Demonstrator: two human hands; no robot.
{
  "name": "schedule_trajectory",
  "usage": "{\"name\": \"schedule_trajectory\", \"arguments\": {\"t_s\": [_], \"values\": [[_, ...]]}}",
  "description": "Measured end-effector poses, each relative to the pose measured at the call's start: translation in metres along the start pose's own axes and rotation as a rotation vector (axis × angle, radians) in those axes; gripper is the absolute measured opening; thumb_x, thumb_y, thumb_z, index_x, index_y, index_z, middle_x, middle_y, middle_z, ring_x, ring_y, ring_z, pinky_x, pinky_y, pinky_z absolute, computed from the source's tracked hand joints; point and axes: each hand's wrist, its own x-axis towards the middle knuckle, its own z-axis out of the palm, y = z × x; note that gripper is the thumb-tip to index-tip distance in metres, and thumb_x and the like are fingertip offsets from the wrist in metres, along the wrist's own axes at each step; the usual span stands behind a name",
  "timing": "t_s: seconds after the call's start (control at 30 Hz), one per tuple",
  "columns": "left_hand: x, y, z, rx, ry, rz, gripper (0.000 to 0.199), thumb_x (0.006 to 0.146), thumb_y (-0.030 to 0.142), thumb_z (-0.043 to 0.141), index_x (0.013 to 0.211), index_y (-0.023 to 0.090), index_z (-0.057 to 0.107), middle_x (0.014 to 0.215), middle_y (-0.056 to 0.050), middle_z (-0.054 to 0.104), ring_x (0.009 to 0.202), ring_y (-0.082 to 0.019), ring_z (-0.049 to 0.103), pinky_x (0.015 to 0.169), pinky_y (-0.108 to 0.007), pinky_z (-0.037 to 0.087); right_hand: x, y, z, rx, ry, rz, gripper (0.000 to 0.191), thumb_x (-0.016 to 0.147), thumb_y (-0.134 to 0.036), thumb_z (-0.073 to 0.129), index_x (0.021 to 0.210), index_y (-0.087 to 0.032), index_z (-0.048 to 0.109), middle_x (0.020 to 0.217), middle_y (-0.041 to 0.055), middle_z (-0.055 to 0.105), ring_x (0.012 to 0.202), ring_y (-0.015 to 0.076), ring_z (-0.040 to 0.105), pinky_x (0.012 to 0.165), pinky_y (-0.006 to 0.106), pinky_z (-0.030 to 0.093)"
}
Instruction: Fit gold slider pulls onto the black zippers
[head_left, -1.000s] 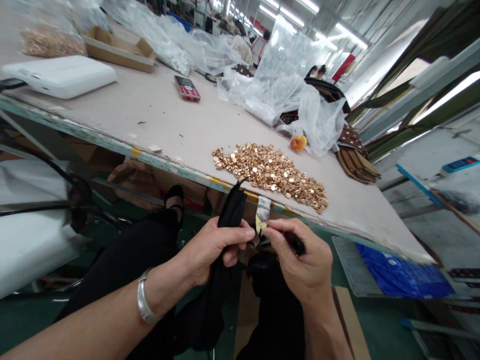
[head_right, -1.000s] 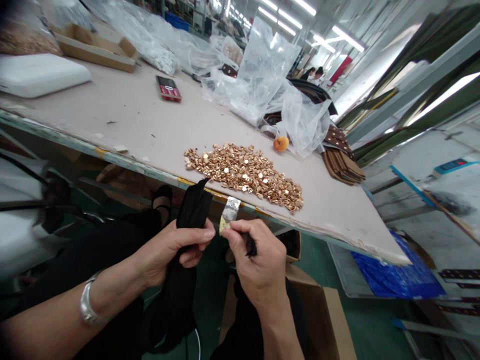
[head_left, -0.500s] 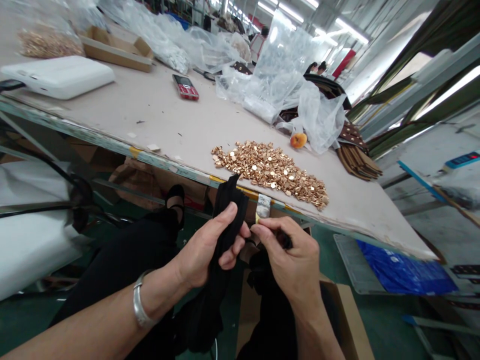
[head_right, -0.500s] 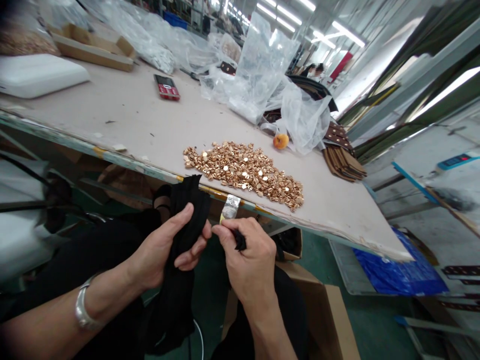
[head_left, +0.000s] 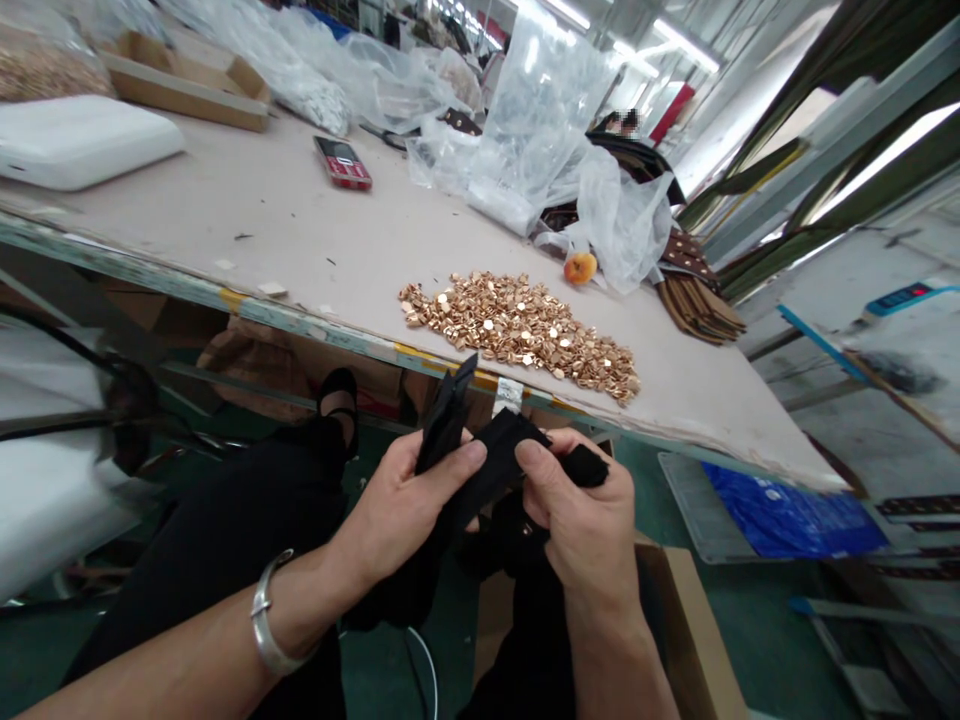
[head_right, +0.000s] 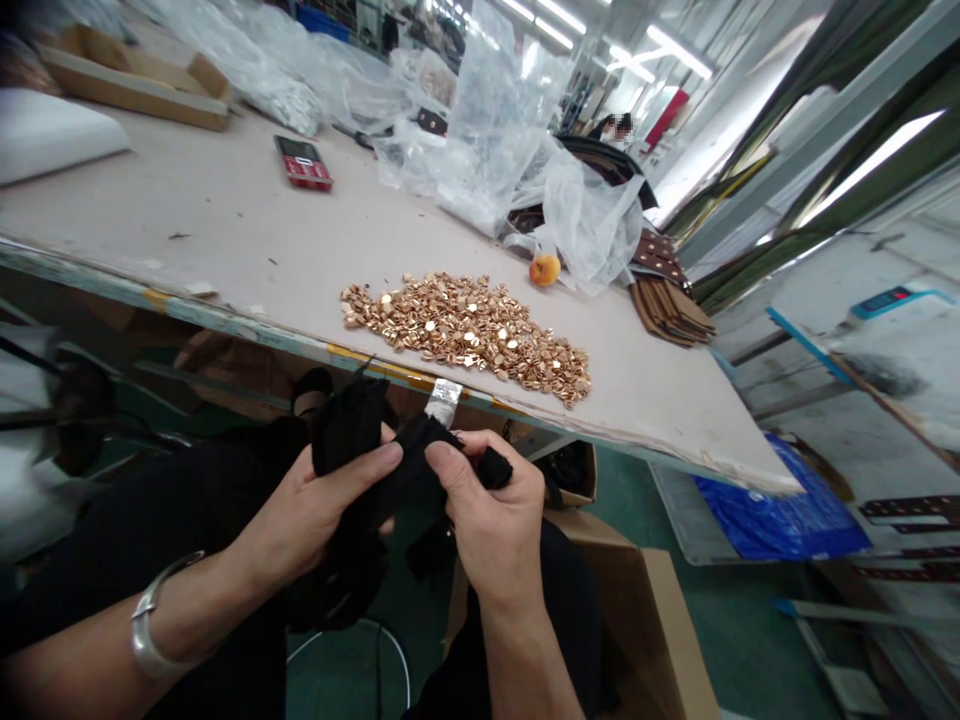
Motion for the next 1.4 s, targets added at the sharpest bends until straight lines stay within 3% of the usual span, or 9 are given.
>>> {"name": "schedule_trajectory", "arguments": {"t_s": [0.17,0.3,0.47,0.6,0.77,0.9,1.1,1.27,1.4], "values": [[0.009,-0.004,0.003,-0.103,0.117,0.024,0.028,0.079,0.042,0.075,0.077,0.018,0.06,0.064,0.004,0.059,0.057,-0.007,0.055,0.054,-0.016,0.048,0.002,0.003,0.002,0.274,0.036,0.12,0.03,0.072,-0.03,0.087,0.067,-0.018,0.061,0.046,-0.0097,0.038,0.036,0.003,0.028,0.033,0.013,0.022],[0.014,-0.001,0.007,-0.238,0.246,-0.002,0.035,0.076,0.045,0.076,0.076,0.018,0.054,0.056,0.006,0.053,0.045,-0.007,0.048,0.044,-0.017,0.039,0.0,0.002,0.002,0.35,0.071,0.131,0.027,0.068,-0.029,0.089,0.07,-0.018,0.064,0.048,-0.0093,0.041,0.035,0.0029,0.028,0.031,0.012,0.023],[0.006,0.002,0.008,-0.192,0.042,0.01,0.043,0.064,0.043,0.086,0.081,0.016,0.058,0.052,0.01,0.043,0.042,-0.002,0.034,0.042,-0.015,0.03,-0.007,0.005,-0.001,0.21,0.031,0.153,0.021,0.077,-0.034,0.082,0.08,-0.018,0.069,0.049,-0.0091,0.038,0.039,0.0034,0.027,0.036,0.013,0.023],[0.003,0.003,0.009,-0.069,0.02,-0.05,0.039,0.064,0.041,0.086,0.08,0.016,0.061,0.051,0.009,0.044,0.042,-0.003,0.034,0.04,-0.015,0.027,-0.01,0.009,-0.005,0.063,-0.061,0.173,0.021,0.083,-0.038,0.077,0.083,-0.019,0.067,0.05,-0.0082,0.041,0.04,0.0053,0.03,0.038,0.017,0.022],[0.006,0.003,0.009,-0.087,0.008,-0.077,0.034,0.071,0.044,0.08,0.071,0.016,0.06,0.046,0.009,0.04,0.038,-0.003,0.03,0.038,-0.015,0.025,-0.014,0.009,-0.005,-0.221,-0.124,-0.207,0.005,0.09,-0.021,0.068,0.086,-0.022,0.068,0.073,-0.0022,0.062,0.061,0.0118,0.055,0.056,0.023,0.043],[0.007,0.0,0.007,-0.156,-0.033,-0.134,0.035,0.075,0.044,0.077,0.069,0.017,0.056,0.043,0.01,0.036,0.038,-0.002,0.029,0.038,-0.014,0.025,-0.017,0.007,-0.001,-0.356,-0.103,-0.471,0.015,0.09,-0.01,0.064,0.094,-0.024,0.068,0.085,-0.0013,0.066,0.077,0.0143,0.062,0.071,0.026,0.048],[0.006,-0.002,0.006,-0.138,-0.04,-0.155,0.033,0.071,0.041,0.08,0.071,0.016,0.058,0.044,0.009,0.04,0.037,-0.002,0.029,0.037,-0.014,0.024,-0.015,0.012,0.0,-0.129,-0.031,-0.113,0.008,0.084,-0.026,0.076,0.086,-0.022,0.07,0.081,-0.001,0.067,0.067,0.0131,0.059,0.057,0.022,0.047],[0.008,0.006,0.004,-0.158,-0.074,-0.135,0.028,0.076,0.036,0.074,0.067,0.014,0.061,0.039,0.009,0.037,0.036,-0.001,0.028,0.038,-0.014,0.023,-0.013,0.013,0.003,0.284,-0.048,0.231,0.029,0.082,-0.038,0.078,0.074,-0.018,0.057,0.062,-0.0056,0.055,0.038,0.0027,0.029,0.034,0.014,0.023],[0.013,0.014,0.004,-0.105,-0.004,-0.124,0.025,0.069,0.03,0.076,0.061,0.013,0.058,0.045,0.005,0.048,0.035,-0.001,0.033,0.038,-0.014,0.025,-0.009,0.008,0.007,0.46,-0.067,0.407,0.041,0.073,-0.037,0.083,0.069,-0.018,0.047,0.062,-0.0053,0.056,0.037,-0.0007,0.021,0.032,0.01,0.019]]}}
